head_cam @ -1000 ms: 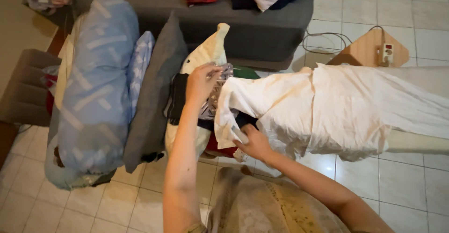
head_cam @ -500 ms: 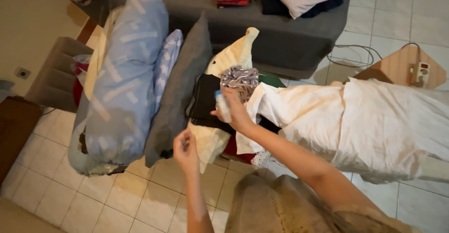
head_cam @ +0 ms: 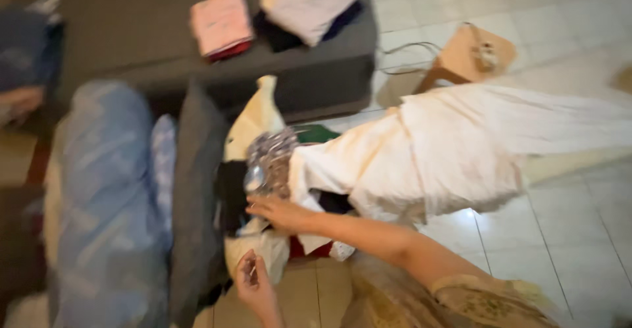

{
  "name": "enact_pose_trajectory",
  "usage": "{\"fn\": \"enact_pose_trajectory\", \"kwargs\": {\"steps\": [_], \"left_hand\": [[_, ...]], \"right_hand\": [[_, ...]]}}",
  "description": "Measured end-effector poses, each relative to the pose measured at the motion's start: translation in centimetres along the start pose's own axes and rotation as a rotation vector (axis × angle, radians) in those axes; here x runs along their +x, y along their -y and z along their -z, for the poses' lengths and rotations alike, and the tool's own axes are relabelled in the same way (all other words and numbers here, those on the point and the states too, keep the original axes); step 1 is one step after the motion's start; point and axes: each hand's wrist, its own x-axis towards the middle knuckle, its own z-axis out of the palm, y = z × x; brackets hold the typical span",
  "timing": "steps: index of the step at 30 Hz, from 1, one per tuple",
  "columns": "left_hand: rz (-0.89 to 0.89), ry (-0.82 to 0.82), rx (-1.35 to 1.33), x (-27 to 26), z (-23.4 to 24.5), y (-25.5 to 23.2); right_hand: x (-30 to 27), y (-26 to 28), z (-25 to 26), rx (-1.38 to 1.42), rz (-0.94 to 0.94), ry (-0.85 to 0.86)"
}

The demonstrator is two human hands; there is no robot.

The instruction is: The person buttons a white shirt on an ironing board, sprays it with liquid from a bottle, and irons the fabric with a steam iron.

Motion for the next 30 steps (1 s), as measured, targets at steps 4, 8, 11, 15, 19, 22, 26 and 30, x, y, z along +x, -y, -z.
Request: {"fn": "enact_pose_trajectory", "kwargs": {"steps": [4,8,11,15,19,22,26,30], "left_hand": [[-0.026,0.225,-0.052,1.7,-6.4,-0.2],[-0.15,0.451,0.02,1.7,-15.1,-2.4],[-0.212,0.64,-0.041,-0.4,-21.9,-6.0],[-0.362,0.805,0.061,-5.1,-30.0,-11.4],[-0.49,0.979,0.145,-13.1,-39.0,-14.1],[-0.795,1.1,0.105,-19.8,-46.1,-14.8],[-1.043,1.146,0.336,-25.9,-54.5,-14.1],[-1.226,1.088,0.567,-27.9,-58.8,-12.8]], "right_hand": [[-10.9,3.8,9.8,0.303,-0.181,-0.177],[-25.2,2.3,16.2,0.212,-0.661,-0.544],[-37.4,-1.6,20.7,0.005,-0.712,-0.991],[-53.4,-4.0,28.5,-0.275,-0.981,-1.232],[-65.2,-5.8,38.5,-0.509,-1.288,-1.428],[-71.1,-9.0,46.1,-0.574,-1.411,-1.492],[-76.4,-12.8,53.1,-0.949,-1.288,-1.307],[-78.8,-13.9,54.9,-0.242,-1.352,-1.519]]}}
